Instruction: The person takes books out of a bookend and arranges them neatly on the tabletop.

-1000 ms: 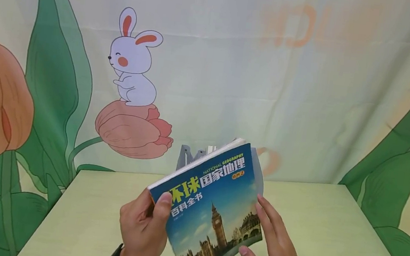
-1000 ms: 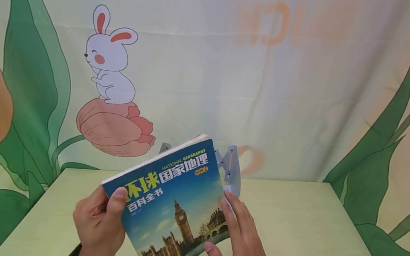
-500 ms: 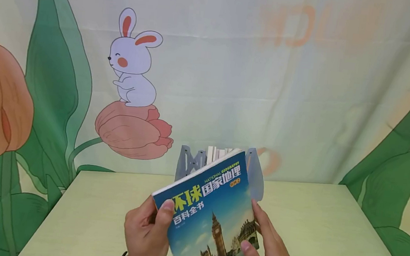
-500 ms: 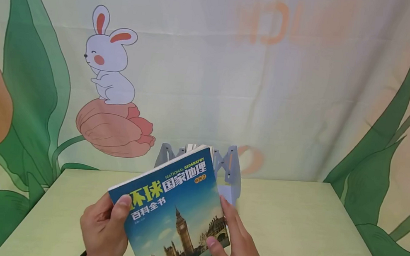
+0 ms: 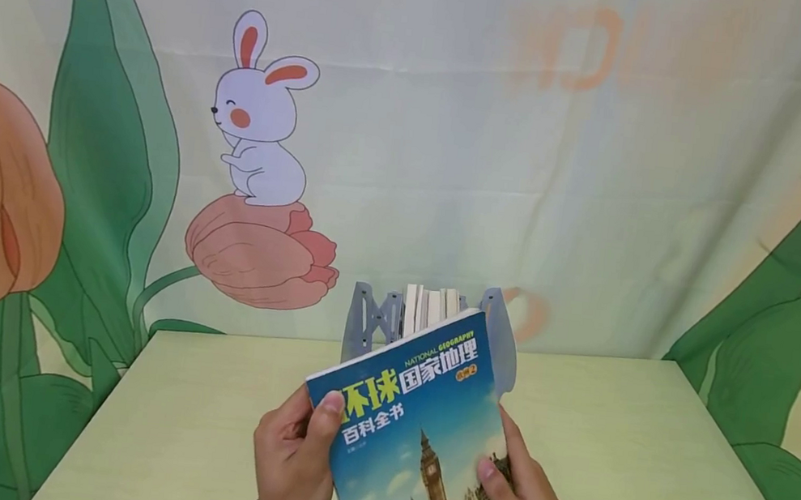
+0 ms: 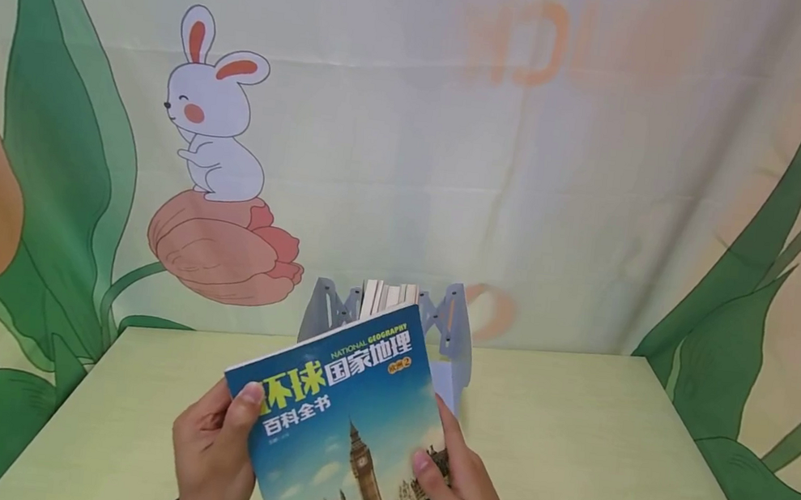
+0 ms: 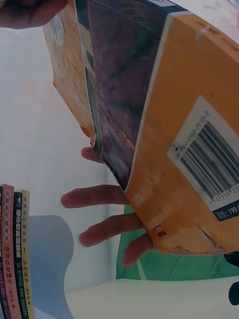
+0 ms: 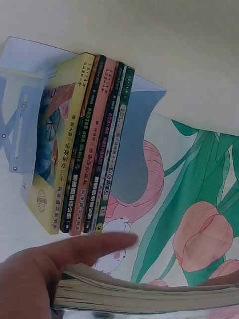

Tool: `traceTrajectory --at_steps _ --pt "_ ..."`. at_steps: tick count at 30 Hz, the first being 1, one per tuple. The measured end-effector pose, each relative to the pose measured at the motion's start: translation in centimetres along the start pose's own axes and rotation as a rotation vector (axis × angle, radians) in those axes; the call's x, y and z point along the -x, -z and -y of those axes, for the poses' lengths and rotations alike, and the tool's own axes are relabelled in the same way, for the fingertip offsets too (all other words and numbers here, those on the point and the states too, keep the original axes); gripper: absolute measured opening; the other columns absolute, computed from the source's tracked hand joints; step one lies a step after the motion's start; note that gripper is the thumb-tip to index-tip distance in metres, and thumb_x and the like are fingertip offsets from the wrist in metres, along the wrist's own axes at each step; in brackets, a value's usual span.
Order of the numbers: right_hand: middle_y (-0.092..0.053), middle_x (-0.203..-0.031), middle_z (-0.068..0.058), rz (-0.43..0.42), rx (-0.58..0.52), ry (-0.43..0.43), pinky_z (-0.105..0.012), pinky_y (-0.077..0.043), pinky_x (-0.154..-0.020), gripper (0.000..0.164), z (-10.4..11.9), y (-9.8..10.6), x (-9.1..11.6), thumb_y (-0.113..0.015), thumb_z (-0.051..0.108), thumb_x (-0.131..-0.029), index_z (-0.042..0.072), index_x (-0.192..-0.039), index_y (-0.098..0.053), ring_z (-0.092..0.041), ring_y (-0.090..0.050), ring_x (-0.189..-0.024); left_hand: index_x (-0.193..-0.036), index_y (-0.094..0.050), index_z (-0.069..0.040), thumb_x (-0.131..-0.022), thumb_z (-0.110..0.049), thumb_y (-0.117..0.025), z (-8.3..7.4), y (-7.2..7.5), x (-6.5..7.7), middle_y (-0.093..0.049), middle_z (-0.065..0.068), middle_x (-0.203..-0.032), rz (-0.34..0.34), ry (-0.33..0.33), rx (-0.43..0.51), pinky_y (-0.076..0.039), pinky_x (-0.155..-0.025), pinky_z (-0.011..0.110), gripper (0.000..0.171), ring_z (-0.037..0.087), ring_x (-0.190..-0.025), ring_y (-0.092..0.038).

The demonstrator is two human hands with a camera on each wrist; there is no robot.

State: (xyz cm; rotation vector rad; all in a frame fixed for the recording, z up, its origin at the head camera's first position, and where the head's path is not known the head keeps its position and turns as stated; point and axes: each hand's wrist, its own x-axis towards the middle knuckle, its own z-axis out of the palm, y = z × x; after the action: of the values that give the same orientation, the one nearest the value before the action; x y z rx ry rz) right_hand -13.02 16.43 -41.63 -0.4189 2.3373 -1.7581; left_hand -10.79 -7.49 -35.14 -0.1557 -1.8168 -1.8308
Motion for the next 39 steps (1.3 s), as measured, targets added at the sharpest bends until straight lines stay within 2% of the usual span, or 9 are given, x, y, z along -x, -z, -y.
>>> traceTrajectory --at_steps 9,15,18,20,22,24,29,32,39 --pt "-0.019 -0.163 0.000 -0.031 -0.112 -0.039 -0.060 -0.025 -0.114 0.057 0.2 -0.4 0.4 -0.039 0.040 -0.106 0.034 -0.156 -0.013 -0.028 -0.023 -0.149 -0.113 -0.067 0.005 -0.101 -0.013 -0.051 0.3 -0.2 0.2 -0.076 0.011 -0.093 -0.027 0.131 0.010 -0.058 -0.058 0.030 0.027 0.011 -0.069 -0.074" --pt "-0.008 -0.166 -0.006 -0.104 -0.109 -0.097 -0.061 -0.027 -0.113 0.063 0.0 -0.9 0.6 -0.044 0.044 -0.103 0.027 -0.157 -0.016 -0.034 -0.012 -0.151 -0.117 -0.066 0.005 -0.102 -0.017 -0.050 0.7 -0.1 0.2 -0.073 0.023 -0.101 -0.039 0.175 -0.003 -0.058 -0.060 0.028 0.030 0.009 -0.071 -0.073" --pt "-0.014 -0.165 -0.007 -0.135 -0.118 -0.109 -0.057 -0.032 -0.111 0.061 -0.1 -1.1 0.7 -0.045 0.044 -0.102 0.028 -0.156 -0.021 -0.035 -0.019 -0.149 -0.117 -0.066 0.004 -0.103 -0.019 -0.050 1.0 -0.1 0.2 -0.072 0.025 -0.103 -0.045 0.204 -0.009 -0.058 -0.060 0.028 0.032 0.009 -0.071 -0.073" --pt "-0.035 -0.153 -0.012 -0.160 -0.117 -0.123 -0.048 -0.041 -0.102 0.058 -0.1 -1.2 0.7 -0.047 0.042 -0.102 0.028 -0.154 -0.025 -0.033 -0.038 -0.137 -0.118 -0.066 0.003 -0.103 -0.022 -0.051 1.2 -0.1 0.1 -0.072 0.023 -0.103 -0.047 0.232 -0.017 -0.058 -0.061 0.028 0.033 0.010 -0.071 -0.073" --pt "-0.043 -0.146 -0.013 -0.192 -0.115 -0.136 -0.042 -0.043 -0.097 0.057 -0.1 -1.2 0.8 -0.048 0.041 -0.102 0.028 -0.153 -0.028 -0.029 -0.045 -0.130 -0.118 -0.066 0.002 -0.103 -0.025 -0.051 1.3 -0.1 0.0 -0.073 0.021 -0.103 -0.041 0.255 -0.014 -0.058 -0.062 0.028 0.034 0.011 -0.071 -0.073" --pt "-0.054 -0.125 -0.014 -0.219 -0.123 -0.146 -0.035 -0.043 -0.089 0.054 -0.1 -1.2 0.9 -0.049 0.039 -0.102 0.028 -0.152 -0.030 -0.024 -0.052 -0.114 -0.118 -0.066 0.000 -0.103 -0.026 -0.051 1.4 -0.1 -0.2 -0.074 0.018 -0.102 -0.028 0.257 -0.001 -0.058 -0.062 0.029 0.034 0.012 -0.072 -0.074" --pt "-0.054 -0.093 -0.009 -0.252 -0.135 -0.127 -0.029 -0.042 -0.077 0.051 0.3 -0.9 1.0 -0.046 0.032 -0.104 0.024 -0.152 -0.029 -0.016 -0.054 -0.087 -0.117 -0.066 0.000 -0.104 -0.024 -0.047 1.6 -0.1 -0.6 -0.075 0.002 -0.094 0.020 0.235 0.045 -0.059 -0.062 0.030 0.033 0.014 -0.072 -0.074" --pt "-0.053 -0.090 -0.007 -0.265 -0.128 -0.128 -0.030 -0.040 -0.073 0.050 0.4 -0.9 1.1 -0.046 0.032 -0.104 0.022 -0.151 -0.029 -0.015 -0.053 -0.080 -0.120 -0.063 0.002 -0.106 -0.025 -0.044 1.8 -0.1 -0.7 -0.075 0.000 -0.095 0.042 0.244 0.052 -0.059 -0.063 0.029 0.036 0.012 -0.074 -0.073" --pt "-0.059 -0.097 -0.009 -0.292 -0.120 -0.136 -0.031 -0.041 -0.072 0.048 0.8 -1.1 1.3 -0.047 0.033 -0.104 0.023 -0.149 -0.033 -0.016 -0.054 -0.082 -0.134 -0.054 0.000 -0.107 -0.028 -0.038 2.1 0.2 -0.5 -0.070 0.020 -0.113 0.086 0.302 0.017 -0.058 -0.069 0.024 0.042 0.006 -0.080 -0.071"
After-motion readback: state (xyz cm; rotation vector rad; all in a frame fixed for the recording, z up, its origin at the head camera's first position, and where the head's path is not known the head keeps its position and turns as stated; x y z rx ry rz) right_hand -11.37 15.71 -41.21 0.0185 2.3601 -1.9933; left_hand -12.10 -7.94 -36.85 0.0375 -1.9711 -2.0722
